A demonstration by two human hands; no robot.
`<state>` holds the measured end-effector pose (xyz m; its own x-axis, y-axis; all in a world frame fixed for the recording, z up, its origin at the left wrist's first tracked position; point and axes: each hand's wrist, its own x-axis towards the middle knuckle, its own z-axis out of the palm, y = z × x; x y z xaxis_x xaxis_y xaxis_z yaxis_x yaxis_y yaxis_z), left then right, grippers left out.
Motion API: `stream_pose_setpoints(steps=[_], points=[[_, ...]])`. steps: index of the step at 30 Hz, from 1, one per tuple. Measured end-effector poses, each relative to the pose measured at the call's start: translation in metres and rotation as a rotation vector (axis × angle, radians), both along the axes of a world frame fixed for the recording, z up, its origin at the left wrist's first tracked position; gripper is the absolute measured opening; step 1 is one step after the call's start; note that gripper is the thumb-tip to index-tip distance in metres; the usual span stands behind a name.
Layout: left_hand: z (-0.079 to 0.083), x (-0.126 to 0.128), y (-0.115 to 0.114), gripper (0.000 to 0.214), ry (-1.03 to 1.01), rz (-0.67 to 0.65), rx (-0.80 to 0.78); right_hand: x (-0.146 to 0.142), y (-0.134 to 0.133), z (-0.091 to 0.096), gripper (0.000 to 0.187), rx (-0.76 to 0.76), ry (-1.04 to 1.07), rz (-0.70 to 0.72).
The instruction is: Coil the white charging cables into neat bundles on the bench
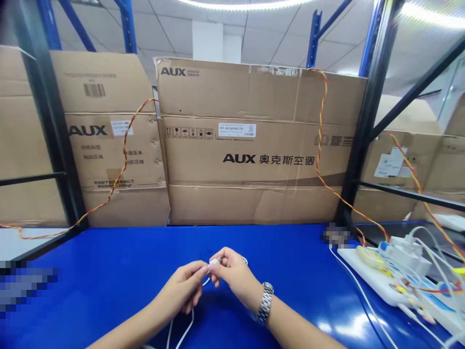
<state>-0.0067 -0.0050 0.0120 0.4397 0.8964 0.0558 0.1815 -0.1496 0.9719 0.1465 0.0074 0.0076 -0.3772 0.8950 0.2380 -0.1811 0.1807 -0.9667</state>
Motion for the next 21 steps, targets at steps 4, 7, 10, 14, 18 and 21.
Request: stream_pose_setpoints(steps=[4,7,10,14,18,21], points=[[0.0,0.0,-0.001,0.041,-0.006,0.011,0.017,-0.003,-0.002,-0.003,0.024,0.01,-0.028,-0.006],[0.002,-0.001,-0.004,0.036,0.006,0.017,0.032,0.001,0.0,0.001,0.022,0.041,-0.024,-0.063],[0.005,-0.002,-0.004,0.029,0.041,0.042,0.081,0.015,0.008,0.014,0.022,0.062,0.061,-0.234],[0.015,-0.011,0.004,0.03,-0.001,0.096,0.059,0.048,0.024,0.035,0.02,0.119,0.289,-0.484],[0.036,-0.024,0.011,0.032,-0.228,0.171,0.009,0.073,0.031,0.05,0.015,0.152,0.392,-0.566],[0.056,-0.027,0.008,0.028,-0.377,0.199,0.039,0.078,0.025,0.058,0.011,0.125,0.255,-0.37]])
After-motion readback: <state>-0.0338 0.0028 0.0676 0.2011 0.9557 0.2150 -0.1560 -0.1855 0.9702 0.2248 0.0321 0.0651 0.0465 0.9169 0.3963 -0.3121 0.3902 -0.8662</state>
